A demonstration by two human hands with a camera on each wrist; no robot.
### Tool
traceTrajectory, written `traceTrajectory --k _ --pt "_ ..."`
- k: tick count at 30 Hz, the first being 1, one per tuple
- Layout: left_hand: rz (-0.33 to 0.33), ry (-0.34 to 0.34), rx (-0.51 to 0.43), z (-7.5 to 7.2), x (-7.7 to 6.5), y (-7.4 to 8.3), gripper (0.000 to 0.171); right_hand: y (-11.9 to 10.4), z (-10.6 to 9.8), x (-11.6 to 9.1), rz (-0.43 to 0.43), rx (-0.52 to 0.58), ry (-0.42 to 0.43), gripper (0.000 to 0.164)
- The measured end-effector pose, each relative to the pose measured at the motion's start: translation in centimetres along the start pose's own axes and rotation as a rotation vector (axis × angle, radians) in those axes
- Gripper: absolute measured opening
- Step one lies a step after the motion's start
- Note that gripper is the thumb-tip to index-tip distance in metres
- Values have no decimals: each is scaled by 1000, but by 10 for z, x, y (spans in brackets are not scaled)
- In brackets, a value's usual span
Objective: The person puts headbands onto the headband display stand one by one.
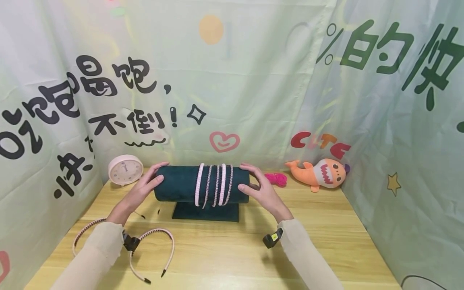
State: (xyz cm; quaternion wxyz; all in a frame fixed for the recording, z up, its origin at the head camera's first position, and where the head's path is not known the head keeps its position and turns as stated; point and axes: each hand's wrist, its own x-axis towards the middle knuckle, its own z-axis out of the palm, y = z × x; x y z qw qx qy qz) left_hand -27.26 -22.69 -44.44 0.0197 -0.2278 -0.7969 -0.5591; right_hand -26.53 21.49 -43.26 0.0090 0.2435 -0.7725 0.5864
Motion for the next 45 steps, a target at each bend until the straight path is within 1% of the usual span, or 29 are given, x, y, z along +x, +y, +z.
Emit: traceTrajectory --k 5,8,11,15,21,23,26,31,33,37,39,40,43,45 --pt "-15 2 41 -6 -2 5 57 1 0 1 -6 2 -3 63" --pt "-13 9 58 -14 -7 7 57 0 0 1 -9 5 -1 63" --pt "-20 25 85 -27 -14 8 56 0 0 1 -10 8 -1 63" --pt "-35 68 159 -46 -28 10 54 0 0 0 -9 7 0 62" --pt "-87 139 274 -80 -58 9 49 1 0 0 -12 -6 5 62" --pt "-105 149 299 -92 -70 6 48 1 0 0 -9 -2 4 62" --pt "-114 161 339 -108 -87 -4 45 0 0 0 -4 5 1 62" --pt "-157 151 425 -126 -113 -22 40 0 0 0 -6 9 -3 63" --pt "-188 136 456 -131 -122 -29 41 0 0 1 -6 8 -5 64" --pt "-273 108 498 -137 -138 -45 46 1 -1 1 -4 8 -6 64" --pt "-290 99 519 -140 -145 -52 45 0 0 1 2 11 -6 63" --pt "-296 96 532 -141 -148 -55 44 0 0 1 2 10 -5 63" --pt "-272 81 563 -142 -155 -62 39 0 0 2 5 10 -5 63" --pt "-272 68 564 -142 -159 -66 37 1 0 2 4 11 -5 63"
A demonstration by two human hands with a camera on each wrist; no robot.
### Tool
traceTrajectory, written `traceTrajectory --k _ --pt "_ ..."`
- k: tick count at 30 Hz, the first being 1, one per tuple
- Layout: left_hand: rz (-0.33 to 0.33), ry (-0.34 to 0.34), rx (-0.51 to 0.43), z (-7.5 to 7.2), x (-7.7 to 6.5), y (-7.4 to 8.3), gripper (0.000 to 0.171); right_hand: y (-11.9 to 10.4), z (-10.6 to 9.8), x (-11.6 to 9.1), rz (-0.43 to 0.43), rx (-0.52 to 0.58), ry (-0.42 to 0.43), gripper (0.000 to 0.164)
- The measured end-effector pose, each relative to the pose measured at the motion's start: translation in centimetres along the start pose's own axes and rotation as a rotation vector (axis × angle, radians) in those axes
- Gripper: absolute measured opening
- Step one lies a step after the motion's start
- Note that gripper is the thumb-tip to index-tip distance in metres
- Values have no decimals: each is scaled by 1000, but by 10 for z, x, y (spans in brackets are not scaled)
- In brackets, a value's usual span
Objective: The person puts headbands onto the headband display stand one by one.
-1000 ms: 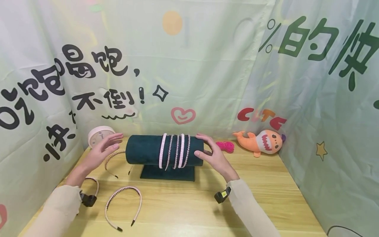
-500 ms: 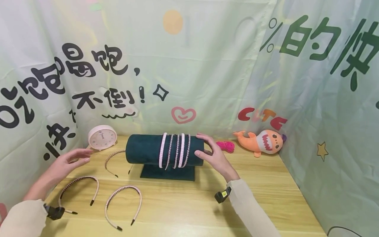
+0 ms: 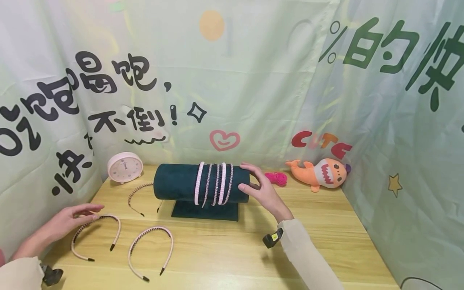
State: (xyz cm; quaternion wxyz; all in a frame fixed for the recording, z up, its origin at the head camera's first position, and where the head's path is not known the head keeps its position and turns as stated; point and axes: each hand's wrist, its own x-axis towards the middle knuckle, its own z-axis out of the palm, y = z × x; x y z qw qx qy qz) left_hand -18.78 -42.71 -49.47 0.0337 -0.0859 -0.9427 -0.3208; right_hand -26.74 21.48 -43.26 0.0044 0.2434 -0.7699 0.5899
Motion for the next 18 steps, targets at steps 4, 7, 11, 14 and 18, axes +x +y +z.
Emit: traceTrajectory --k 4,7,11,14,18 --pt "6 1 -8 5 -2 -10 32 0 0 0 3 2 0 64" --pt "8 8 3 8 -2 -15 29 0 1 1 5 2 -1 63" --pt "1 6 34 10 -2 -19 29 1 1 1 0 -3 -3 64" --pt "-10 1 38 11 0 -21 30 1 1 1 -7 0 0 64" --pt "-25 1 36 13 4 -27 31 -2 2 1 -6 10 5 63"
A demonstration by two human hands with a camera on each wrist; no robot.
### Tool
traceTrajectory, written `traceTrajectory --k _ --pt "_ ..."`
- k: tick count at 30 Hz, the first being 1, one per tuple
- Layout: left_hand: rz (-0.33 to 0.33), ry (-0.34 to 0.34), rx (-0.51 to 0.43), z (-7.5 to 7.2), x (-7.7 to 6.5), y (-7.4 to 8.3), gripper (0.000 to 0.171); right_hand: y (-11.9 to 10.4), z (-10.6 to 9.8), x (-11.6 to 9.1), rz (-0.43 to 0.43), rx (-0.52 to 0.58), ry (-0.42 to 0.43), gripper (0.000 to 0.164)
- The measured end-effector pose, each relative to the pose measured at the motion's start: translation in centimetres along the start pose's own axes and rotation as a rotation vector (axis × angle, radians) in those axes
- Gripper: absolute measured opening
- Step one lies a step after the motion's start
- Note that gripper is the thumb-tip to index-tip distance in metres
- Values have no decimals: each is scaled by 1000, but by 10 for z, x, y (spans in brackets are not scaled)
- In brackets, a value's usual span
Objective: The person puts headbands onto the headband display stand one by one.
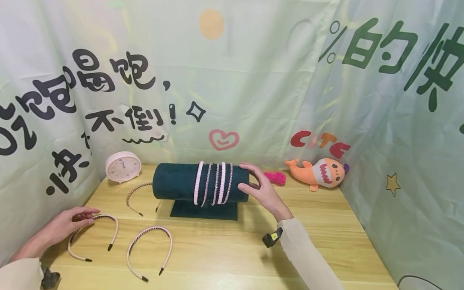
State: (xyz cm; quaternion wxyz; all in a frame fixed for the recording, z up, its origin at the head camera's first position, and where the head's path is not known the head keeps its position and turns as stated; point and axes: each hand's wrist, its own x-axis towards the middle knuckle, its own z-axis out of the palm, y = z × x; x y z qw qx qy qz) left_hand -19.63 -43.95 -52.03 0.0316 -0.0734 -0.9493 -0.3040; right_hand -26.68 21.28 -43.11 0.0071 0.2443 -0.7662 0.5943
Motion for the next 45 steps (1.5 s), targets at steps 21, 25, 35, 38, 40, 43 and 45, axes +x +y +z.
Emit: traceTrajectory --k 21,25,35,38,40,43,45 --pt "-5 -119 40 -13 3 12 25 2 0 1 -7 4 1 62" --pt "-41 -148 36 -16 2 15 24 3 0 0 -1 6 0 62" --pt "-20 -242 -111 -29 -8 15 37 2 0 1 0 5 -1 62" --pt "-32 -274 -156 -34 -10 14 40 1 0 1 3 5 -1 62" --pt "-53 -286 -184 -37 -11 13 40 2 0 1 3 4 0 62" --pt "-55 -283 -241 -39 -13 12 32 2 0 1 4 5 0 63" --pt "-38 -269 -290 -41 -14 13 27 3 0 1 -2 4 0 64"
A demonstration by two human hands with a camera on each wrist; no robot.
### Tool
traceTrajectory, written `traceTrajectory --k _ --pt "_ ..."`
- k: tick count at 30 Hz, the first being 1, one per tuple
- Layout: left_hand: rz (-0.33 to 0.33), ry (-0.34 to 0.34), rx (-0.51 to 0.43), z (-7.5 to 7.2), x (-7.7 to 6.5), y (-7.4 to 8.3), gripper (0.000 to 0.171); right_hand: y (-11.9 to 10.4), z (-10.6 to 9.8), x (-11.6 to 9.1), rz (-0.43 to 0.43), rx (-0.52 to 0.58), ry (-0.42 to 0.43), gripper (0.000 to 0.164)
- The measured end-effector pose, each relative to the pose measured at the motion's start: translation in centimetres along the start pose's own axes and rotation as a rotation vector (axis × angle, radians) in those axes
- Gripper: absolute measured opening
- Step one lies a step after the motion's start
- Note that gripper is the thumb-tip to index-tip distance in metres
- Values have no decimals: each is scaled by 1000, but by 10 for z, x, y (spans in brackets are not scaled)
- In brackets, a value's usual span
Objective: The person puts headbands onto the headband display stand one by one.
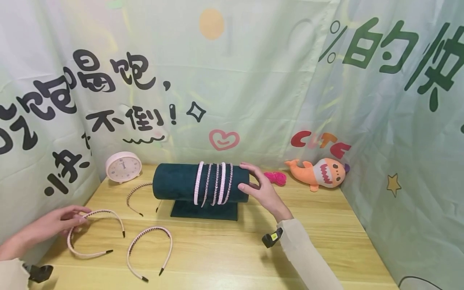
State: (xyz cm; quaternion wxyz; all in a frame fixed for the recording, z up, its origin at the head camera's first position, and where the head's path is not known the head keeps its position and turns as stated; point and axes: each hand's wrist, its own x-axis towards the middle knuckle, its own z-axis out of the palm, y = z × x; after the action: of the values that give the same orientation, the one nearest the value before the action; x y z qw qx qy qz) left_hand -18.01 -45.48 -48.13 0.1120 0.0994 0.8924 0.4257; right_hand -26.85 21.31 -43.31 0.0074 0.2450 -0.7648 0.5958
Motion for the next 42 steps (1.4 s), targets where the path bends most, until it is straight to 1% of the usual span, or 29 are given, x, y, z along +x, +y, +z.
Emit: traceTrajectory --k 1,3,4,5,7,11,14,18,21,25,27,30,35,38,40,42 --pt "16 7 -23 0 -1 1 30 0 0 0 -2 -3 1 64" --pt "55 16 -68 -1 -1 3 41 1 0 0 -5 -8 3 64" --pt "70 29 -74 -1 -2 5 44 1 -1 0 -7 -10 4 64" --pt "77 43 -77 -2 -2 6 43 1 -1 0 -7 -11 6 64" --pt "71 67 -86 -3 -3 11 37 1 -1 -1 -6 -12 7 64" --pt "18 124 -97 -6 -3 22 21 1 -1 -1 -4 -9 5 65" --pt "-14 147 -111 -8 -2 28 19 2 -1 -1 -1 -10 5 65" --pt "-12 148 -123 -12 -1 36 27 1 -1 -1 7 -3 2 65" --pt "25 141 -125 -13 1 43 33 1 0 -1 10 2 1 65" --pt "79 138 -143 -13 3 55 37 0 0 -1 13 3 0 64" --pt "90 142 -147 -12 5 62 38 0 0 -1 12 3 -2 64" --pt "84 151 -147 -11 9 76 41 0 0 -1 10 4 1 64" --pt "39 161 -99 -9 16 97 48 1 0 -1 6 -1 1 65" --pt "28 171 -72 -5 21 109 53 0 0 -1 9 0 0 64" --pt "32 186 -82 -1 25 116 54 -1 0 -1 9 0 0 64" --pt "42 198 -115 2 29 122 55 -1 0 -1 11 1 -2 63"
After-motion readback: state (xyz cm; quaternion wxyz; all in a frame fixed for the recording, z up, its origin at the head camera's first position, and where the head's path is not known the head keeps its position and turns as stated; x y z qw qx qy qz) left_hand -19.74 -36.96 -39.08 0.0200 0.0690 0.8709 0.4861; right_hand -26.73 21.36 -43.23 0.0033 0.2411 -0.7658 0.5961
